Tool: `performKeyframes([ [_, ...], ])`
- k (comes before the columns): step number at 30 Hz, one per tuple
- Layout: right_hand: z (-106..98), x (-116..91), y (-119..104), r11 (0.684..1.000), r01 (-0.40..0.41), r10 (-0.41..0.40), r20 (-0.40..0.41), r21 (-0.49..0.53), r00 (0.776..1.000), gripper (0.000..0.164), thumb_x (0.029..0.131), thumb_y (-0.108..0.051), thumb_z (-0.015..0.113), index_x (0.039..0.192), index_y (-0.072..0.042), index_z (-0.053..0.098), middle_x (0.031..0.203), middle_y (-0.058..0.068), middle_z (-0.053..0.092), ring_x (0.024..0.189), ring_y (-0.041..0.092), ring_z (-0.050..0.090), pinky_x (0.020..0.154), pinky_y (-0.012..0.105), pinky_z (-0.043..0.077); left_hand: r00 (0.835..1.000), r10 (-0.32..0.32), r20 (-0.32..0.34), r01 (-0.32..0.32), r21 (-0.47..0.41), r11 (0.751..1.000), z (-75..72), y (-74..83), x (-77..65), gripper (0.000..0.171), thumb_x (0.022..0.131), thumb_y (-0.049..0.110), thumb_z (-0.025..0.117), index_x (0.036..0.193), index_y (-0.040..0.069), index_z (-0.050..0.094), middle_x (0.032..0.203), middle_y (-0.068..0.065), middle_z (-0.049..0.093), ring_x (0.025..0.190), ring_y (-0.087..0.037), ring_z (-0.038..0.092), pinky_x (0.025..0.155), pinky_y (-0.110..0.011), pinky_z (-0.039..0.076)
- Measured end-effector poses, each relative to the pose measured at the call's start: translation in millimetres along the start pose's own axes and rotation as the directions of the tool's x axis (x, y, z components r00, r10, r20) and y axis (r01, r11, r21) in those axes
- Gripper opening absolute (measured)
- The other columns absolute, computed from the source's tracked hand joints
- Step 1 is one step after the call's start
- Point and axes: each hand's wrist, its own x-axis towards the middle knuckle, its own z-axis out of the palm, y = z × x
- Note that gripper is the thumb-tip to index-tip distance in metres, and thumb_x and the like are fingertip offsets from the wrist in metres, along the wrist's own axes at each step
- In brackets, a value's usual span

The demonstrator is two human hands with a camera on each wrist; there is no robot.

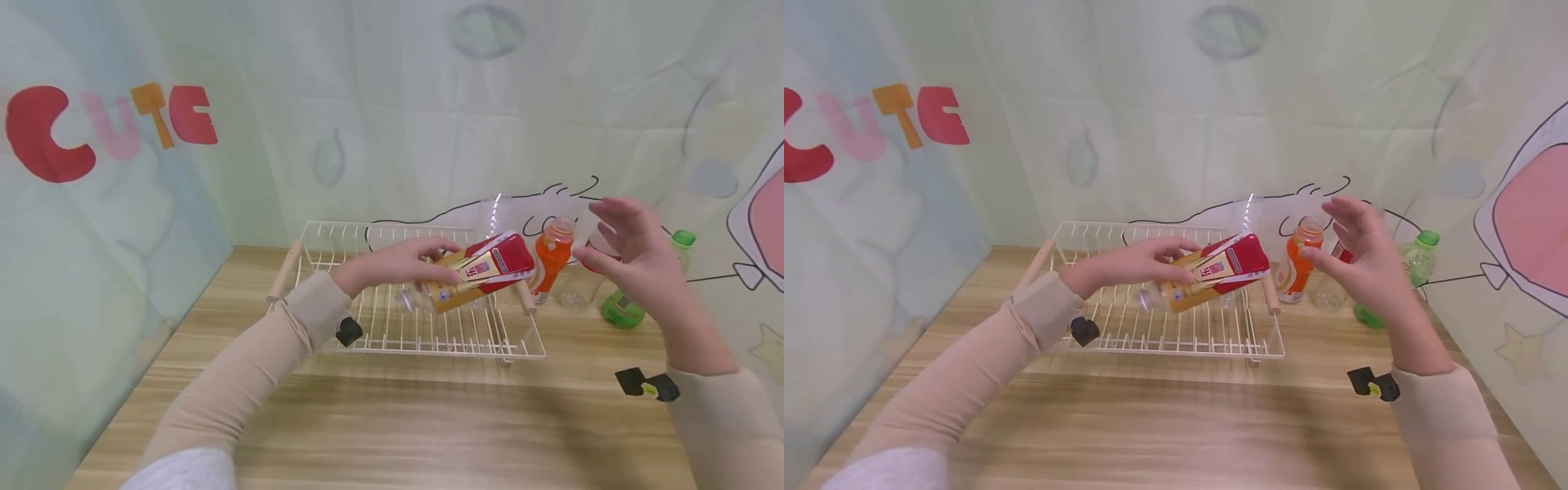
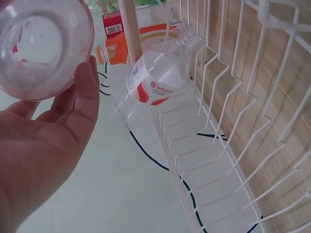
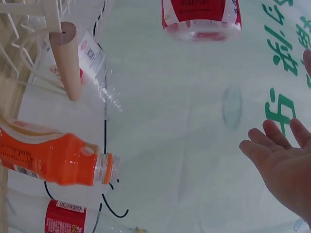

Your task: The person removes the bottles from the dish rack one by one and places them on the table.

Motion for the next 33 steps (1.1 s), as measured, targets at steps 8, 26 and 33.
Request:
performKeyframes([
  [8, 26.8, -3.3, -12.2, 0.968, 0.105, -0.049, 0.237, -0.229, 0.97, 0.073, 0.075, 0.005, 0.077, 0.138, -0.005, 0.042, 0.133, 0.0, 0.051, 0.127, 0.002, 0.046, 0.095, 0.007, 0.038, 0.998, 0.005, 0.066, -0.009, 0.055, 0.998, 7.6, 3.2, 1.0, 0.056, 0.09, 0.037, 0.065, 0.138, 0.015, 0.047, 0.116, -0.005, 0.059, 0.092, -0.019, 0.061, 0.071, -0.031, 0.055],
  [26, 57.1, -9.0, -17.0, 0.953, 0.056, 0.109, 0.508, -0.298, 0.854, 0.062, 0.079, -0.03, 0.08, 0.131, -0.017, 0.05, 0.128, 0.005, 0.055, 0.107, 0.023, 0.061, 0.076, 0.023, 0.055, 0.987, 0.005, 0.158, -0.021, 0.103, 0.994, 24.6, 10.3, 4.9, 0.049, 0.091, 0.037, 0.064, 0.134, 0.016, 0.053, 0.119, 0.001, 0.058, 0.091, -0.019, 0.06, 0.074, -0.032, 0.055],
  [33, 61.7, -13.0, -15.3, 0.957, 0.05, 0.116, 0.536, -0.284, 0.836, 0.061, 0.077, -0.033, 0.081, 0.127, -0.015, 0.053, 0.126, 0.006, 0.058, 0.111, 0.026, 0.059, 0.077, 0.025, 0.056, 0.983, 0.044, 0.178, -0.063, 0.103, 0.993, 28.9, 11.3, 8.3, 0.042, 0.091, 0.034, 0.065, 0.128, 0.015, 0.058, 0.111, 0.001, 0.061, 0.088, -0.017, 0.06, 0.072, -0.031, 0.054],
])
